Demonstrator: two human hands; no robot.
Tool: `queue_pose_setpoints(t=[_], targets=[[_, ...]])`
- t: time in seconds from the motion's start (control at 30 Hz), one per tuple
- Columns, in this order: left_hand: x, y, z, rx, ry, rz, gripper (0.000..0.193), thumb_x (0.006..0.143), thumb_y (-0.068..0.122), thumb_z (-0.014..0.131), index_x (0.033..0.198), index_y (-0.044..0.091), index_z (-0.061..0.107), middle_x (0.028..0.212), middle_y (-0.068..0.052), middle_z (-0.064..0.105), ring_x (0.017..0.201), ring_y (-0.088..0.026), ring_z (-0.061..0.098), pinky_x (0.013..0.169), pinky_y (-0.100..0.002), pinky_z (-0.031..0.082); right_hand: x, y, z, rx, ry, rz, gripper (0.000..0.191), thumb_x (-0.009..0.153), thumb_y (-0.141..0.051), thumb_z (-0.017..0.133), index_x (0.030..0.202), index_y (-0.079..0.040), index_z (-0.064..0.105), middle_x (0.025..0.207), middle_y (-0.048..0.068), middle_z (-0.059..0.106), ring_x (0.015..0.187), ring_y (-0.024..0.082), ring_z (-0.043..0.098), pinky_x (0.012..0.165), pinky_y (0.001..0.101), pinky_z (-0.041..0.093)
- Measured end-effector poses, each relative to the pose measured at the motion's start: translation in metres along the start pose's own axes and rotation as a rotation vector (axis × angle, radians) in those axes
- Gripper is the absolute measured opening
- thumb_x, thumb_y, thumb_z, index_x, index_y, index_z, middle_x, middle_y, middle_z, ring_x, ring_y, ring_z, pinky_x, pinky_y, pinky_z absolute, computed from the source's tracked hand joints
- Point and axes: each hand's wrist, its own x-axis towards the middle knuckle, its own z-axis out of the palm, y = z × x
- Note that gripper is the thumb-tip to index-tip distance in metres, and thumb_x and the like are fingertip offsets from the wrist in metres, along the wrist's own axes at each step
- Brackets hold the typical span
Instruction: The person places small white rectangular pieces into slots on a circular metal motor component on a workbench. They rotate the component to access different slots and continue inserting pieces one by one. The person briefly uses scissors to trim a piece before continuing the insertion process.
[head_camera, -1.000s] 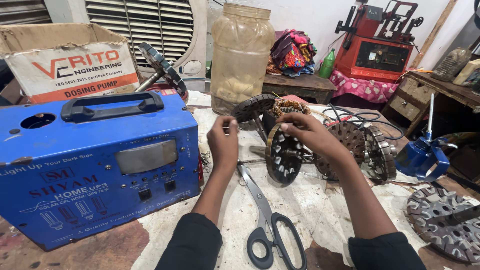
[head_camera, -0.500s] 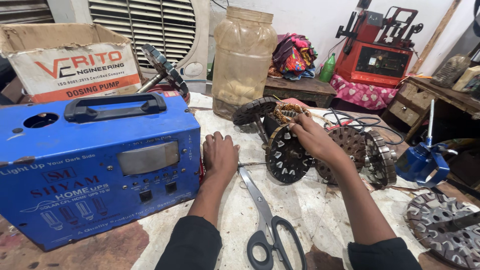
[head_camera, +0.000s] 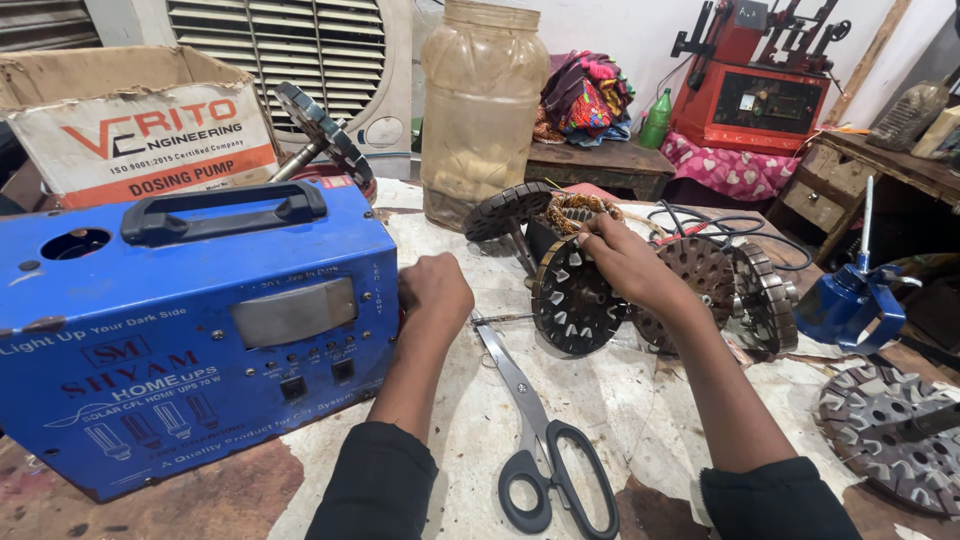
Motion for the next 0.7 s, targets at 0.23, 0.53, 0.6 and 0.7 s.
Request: queue_pose_setpoints(t=[0.23, 0.53, 0.6, 0.7], targets=[[-0.003, 0.003, 0.004, -0.032, -0.022, -0.046, 0.026, 0.089, 0.011, 0.071, 0.114, 0.006, 0.075, 0.123, -0.018, 0.07, 0.117, -0.036, 0.067, 0.091, -0.047, 0.058, 0.001, 0.0, 0.001, 0.0, 0.004, 0.008, 0.038, 0.102, -0.036, 0.048, 0.113, -0.001, 0.057, 0.102, 0.015, 0.065, 0.097, 0.024, 0.061, 0.09, 0.0364, 0.047], [-0.01, 0.001, -0.002, -0.113, 0.011, -0.029, 0.026, 0.081, 0.015, 0.08, 0.105, 0.004, 0.077, 0.114, -0.019, 0.072, 0.111, -0.036, 0.069, 0.09, -0.044, 0.058, -0.005, -0.011, -0.006, 0.073, 0.011, -0.069, 0.038, 0.097, -0.034, 0.062, 0.118, -0.003, 0.065, 0.109, 0.011, 0.068, 0.106, 0.022, 0.063, 0.095, 0.0354, 0.047], [-0.013, 0.003, -0.004, -0.138, 0.031, -0.035, 0.027, 0.078, 0.016, 0.082, 0.102, 0.004, 0.076, 0.111, -0.018, 0.072, 0.11, -0.035, 0.07, 0.089, -0.043, 0.058, -0.006, -0.018, -0.01, 0.048, 0.041, -0.151, 0.038, 0.093, -0.032, 0.067, 0.118, -0.003, 0.067, 0.111, 0.011, 0.069, 0.107, 0.023, 0.065, 0.095, 0.0363, 0.049], [-0.017, 0.005, -0.007, -0.104, 0.151, 0.034, 0.021, 0.078, 0.011, 0.082, 0.097, 0.005, 0.077, 0.103, -0.019, 0.074, 0.104, -0.036, 0.072, 0.084, -0.043, 0.059, -0.008, -0.03, -0.014, -0.015, 0.091, -0.178, 0.037, 0.088, -0.028, 0.074, 0.115, -0.004, 0.07, 0.111, 0.01, 0.072, 0.106, 0.022, 0.068, 0.092, 0.0368, 0.052]])
